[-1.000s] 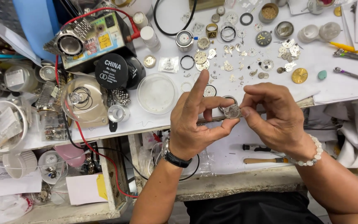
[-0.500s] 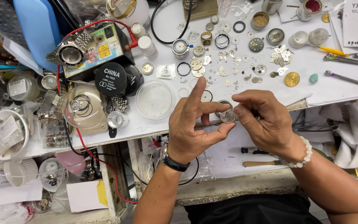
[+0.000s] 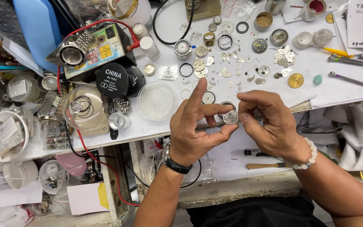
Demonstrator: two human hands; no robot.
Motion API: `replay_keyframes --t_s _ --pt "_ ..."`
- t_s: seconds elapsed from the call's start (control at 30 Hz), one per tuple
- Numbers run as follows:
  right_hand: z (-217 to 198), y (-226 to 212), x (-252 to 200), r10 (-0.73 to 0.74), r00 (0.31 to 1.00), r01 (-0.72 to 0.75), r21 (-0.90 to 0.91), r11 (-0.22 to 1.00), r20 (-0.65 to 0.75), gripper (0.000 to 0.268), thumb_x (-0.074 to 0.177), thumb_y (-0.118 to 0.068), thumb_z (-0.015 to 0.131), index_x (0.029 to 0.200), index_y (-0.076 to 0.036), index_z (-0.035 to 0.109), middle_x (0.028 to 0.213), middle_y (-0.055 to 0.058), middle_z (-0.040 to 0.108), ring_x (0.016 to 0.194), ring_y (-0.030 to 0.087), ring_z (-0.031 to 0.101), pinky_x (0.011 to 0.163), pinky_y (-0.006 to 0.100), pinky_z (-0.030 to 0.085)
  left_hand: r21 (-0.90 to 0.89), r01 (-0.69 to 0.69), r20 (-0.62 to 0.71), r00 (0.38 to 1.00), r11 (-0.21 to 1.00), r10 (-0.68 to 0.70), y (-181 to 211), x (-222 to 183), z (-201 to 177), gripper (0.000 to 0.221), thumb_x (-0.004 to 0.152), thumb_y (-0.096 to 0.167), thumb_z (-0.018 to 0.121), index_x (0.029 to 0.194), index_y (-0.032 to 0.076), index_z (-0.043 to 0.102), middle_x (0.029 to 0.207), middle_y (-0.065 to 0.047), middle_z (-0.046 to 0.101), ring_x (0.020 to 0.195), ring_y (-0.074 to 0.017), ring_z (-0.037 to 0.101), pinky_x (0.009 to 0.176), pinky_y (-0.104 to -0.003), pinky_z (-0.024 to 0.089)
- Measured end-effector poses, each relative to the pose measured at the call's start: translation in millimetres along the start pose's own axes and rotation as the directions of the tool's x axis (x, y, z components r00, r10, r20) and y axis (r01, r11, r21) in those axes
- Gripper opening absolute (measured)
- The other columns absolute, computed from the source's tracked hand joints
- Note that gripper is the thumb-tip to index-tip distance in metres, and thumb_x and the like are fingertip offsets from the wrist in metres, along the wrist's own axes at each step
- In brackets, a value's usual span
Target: Repairing and assembling tiny components of a watch movement on a cluttered workbench.
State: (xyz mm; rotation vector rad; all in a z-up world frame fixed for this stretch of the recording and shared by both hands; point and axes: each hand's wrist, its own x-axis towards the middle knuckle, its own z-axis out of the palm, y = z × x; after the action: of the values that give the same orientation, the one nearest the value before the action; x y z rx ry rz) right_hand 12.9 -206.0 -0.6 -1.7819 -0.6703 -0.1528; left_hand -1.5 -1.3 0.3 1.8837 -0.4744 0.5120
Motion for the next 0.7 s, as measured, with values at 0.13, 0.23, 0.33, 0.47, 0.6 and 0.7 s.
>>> replay_keyframes --t_s 0.13,0.23,0.33,0.47,0.6,0.7 --pt "3 3 -5 0.079 0.994 -0.089 -0.139 0.986 -0.072 0.024 0.107 -0.014 0.058 0.130 -0.008 0.058 0.081 -0.001 0.055 0.062 0.008 0.047 0.060 0.023 0.043 -0.003 -0.001 -0.002 1.000 1.000 0.001 0 0 1 0.102 0.086 0.017 0.095 0.162 0.016 0.027 0.108 0.003 0.081 0.091 -0.0068 0.065 0.073 -0.018 0.065" --pt "3 -4 -1 0.030 0.999 -0.026 0.130 0.991 -0.025 0.033 0.107 -0.005 0.048 0.139 0.000 0.043 0.087 0.008 0.055 0.074 0.014 0.048 0.068 0.026 0.043 -0.028 -0.009 0.002 1.000 1.000 0.009 2 1 -1 0.101 0.087 0.015 0.094 0.162 0.014 0.027 0.108 0.001 0.081 0.096 -0.0075 0.067 0.074 -0.018 0.065" --pt "2 -2 -1 0.025 1.000 -0.025 -0.021 0.999 -0.008 0.036 0.103 0.006 0.052 0.137 -0.005 0.045 0.088 0.005 0.054 0.069 0.010 0.045 0.064 0.023 0.040 -0.035 -0.063 -0.001 0.998 0.997 0.063 -2 2 -2 0.099 0.089 0.014 0.095 0.162 0.013 0.028 0.109 0.002 0.080 0.097 -0.0084 0.066 0.073 -0.019 0.066" --pt "3 6 -12 0.032 0.998 -0.039 -0.115 0.993 -0.062 0.022 0.106 -0.006 0.062 0.128 -0.002 0.060 0.086 0.000 0.059 0.061 0.006 0.043 0.056 0.021 0.036 -0.058 -0.051 0.003 0.999 0.997 0.051 -5 1 -4 0.098 0.092 0.016 0.094 0.164 0.016 0.027 0.115 0.002 0.080 0.088 -0.0082 0.067 0.075 -0.020 0.066" --pt "8 6 -9 0.032 0.998 -0.034 -0.020 0.999 -0.060 0.030 0.108 0.010 0.053 0.137 0.010 0.046 0.095 0.020 0.060 0.080 0.022 0.058 0.078 0.031 0.047 -0.072 -0.071 0.039 0.997 0.995 0.074 -14 -6 -8 0.099 0.098 0.027 0.090 0.168 0.027 0.020 0.118 0.007 0.079 0.075 -0.0060 0.067 0.081 -0.018 0.066" --pt "5 14 -15 0.009 0.999 -0.008 0.017 1.000 -0.032 0.032 0.109 0.013 0.053 0.139 0.012 0.041 0.092 0.022 0.057 0.076 0.024 0.058 0.072 0.032 0.048 -0.102 -0.021 0.050 0.998 0.995 0.027 -10 -13 -11 0.099 0.100 0.026 0.089 0.169 0.033 0.019 0.124 0.010 0.077 0.082 -0.0033 0.070 0.090 -0.015 0.070"
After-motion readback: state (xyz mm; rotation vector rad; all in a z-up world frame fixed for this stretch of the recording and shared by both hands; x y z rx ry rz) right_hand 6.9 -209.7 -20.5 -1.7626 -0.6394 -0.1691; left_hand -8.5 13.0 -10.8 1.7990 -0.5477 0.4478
